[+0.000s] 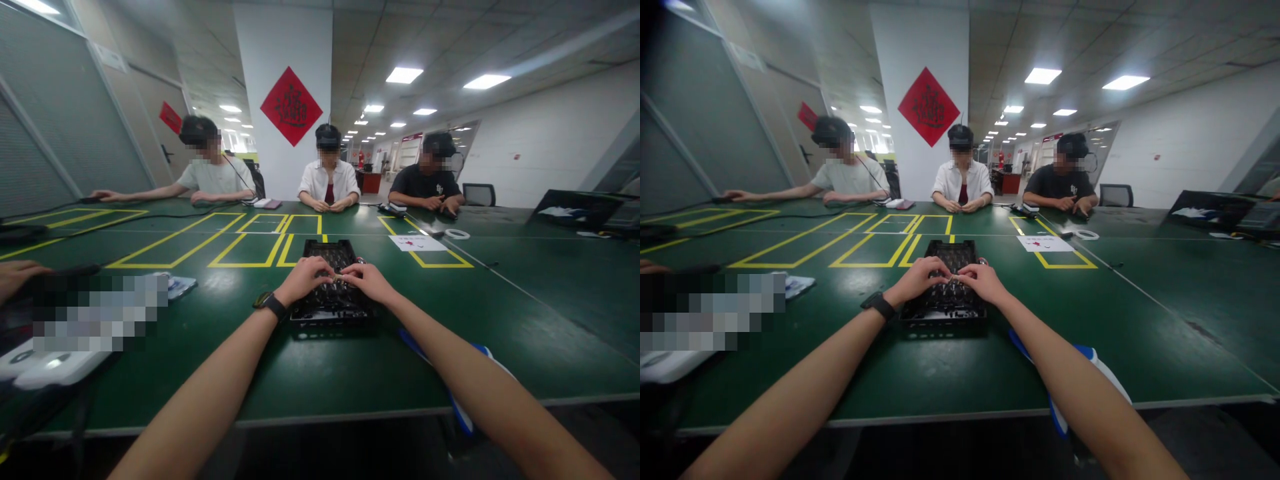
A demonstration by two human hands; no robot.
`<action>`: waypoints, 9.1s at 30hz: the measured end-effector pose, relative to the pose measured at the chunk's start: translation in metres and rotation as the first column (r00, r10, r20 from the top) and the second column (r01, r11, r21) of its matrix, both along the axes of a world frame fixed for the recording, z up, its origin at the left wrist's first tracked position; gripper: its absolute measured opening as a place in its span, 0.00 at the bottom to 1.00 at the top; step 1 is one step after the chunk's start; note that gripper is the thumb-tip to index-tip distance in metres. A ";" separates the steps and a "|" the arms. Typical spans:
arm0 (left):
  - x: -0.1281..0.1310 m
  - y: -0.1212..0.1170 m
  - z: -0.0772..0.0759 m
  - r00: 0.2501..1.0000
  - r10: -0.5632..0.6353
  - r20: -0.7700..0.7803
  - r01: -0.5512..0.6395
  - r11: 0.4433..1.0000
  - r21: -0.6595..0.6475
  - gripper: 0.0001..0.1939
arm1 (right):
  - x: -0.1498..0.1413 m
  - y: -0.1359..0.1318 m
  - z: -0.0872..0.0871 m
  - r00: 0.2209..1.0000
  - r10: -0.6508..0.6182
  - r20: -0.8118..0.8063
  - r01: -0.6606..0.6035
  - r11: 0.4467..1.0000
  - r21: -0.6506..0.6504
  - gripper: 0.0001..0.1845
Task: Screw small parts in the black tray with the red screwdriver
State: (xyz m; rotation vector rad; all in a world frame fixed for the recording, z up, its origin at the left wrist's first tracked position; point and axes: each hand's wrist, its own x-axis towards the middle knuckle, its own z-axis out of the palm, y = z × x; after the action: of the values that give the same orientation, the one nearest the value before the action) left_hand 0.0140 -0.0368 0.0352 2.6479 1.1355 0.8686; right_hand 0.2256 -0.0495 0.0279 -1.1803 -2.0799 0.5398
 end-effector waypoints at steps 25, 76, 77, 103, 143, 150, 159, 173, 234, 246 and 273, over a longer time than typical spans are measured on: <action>-0.025 0.061 -0.055 0.786 0.499 0.366 -0.346 0.845 -0.408 0.25 | 0.050 0.060 -0.029 0.683 -0.330 -0.652 0.280 0.942 -0.183 0.26; -0.021 0.057 -0.057 0.770 0.433 0.469 -0.307 0.895 -0.323 0.20 | -0.019 -0.021 0.015 0.922 0.371 0.108 -0.361 0.927 -0.106 0.15; -0.021 0.057 -0.057 0.772 0.432 0.466 -0.307 0.896 -0.321 0.20 | -0.020 -0.021 0.014 0.920 0.373 0.115 -0.362 0.926 -0.108 0.15; -0.019 0.054 -0.054 0.787 0.438 0.435 -0.320 0.892 -0.319 0.20 | -0.021 -0.020 0.011 0.924 0.382 0.008 -0.375 0.910 -0.175 0.15; -0.018 0.046 -0.050 0.794 0.441 0.418 -0.300 0.883 -0.361 0.23 | -0.023 -0.018 0.006 0.922 0.382 -0.057 -0.386 0.907 -0.168 0.15; -0.020 0.056 -0.057 0.801 0.445 0.401 -0.314 0.882 -0.351 0.23 | -0.023 -0.017 0.006 0.922 0.385 -0.038 -0.387 0.910 -0.151 0.15; -0.021 0.054 -0.057 0.813 0.441 0.381 -0.315 0.882 -0.349 0.24 | -0.024 -0.020 0.009 0.925 0.379 -0.040 -0.380 0.909 -0.169 0.15; -0.021 0.054 -0.057 0.808 0.420 0.412 -0.286 0.892 -0.349 0.24 | -0.025 -0.021 0.008 0.925 0.380 -0.004 -0.375 0.914 -0.155 0.15; -0.020 0.050 -0.055 0.816 0.396 0.421 -0.295 0.912 -0.286 0.24 | -0.025 -0.018 0.005 0.925 0.379 -0.008 -0.377 0.915 -0.143 0.16; -0.021 0.050 -0.056 0.811 0.402 0.425 -0.298 0.909 -0.291 0.23 | -0.025 -0.020 0.006 0.921 0.388 -0.043 -0.389 0.902 -0.185 0.18; -0.020 0.049 -0.055 0.806 0.407 0.429 -0.298 0.906 -0.301 0.23 | -0.024 -0.019 0.008 0.922 0.387 -0.029 -0.386 0.905 -0.181 0.15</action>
State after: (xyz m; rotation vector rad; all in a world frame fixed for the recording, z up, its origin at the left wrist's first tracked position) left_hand -0.0062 0.0118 -0.0197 1.9007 1.4951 1.2901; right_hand 0.2011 -0.0686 0.0360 -0.8627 -2.3238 0.9312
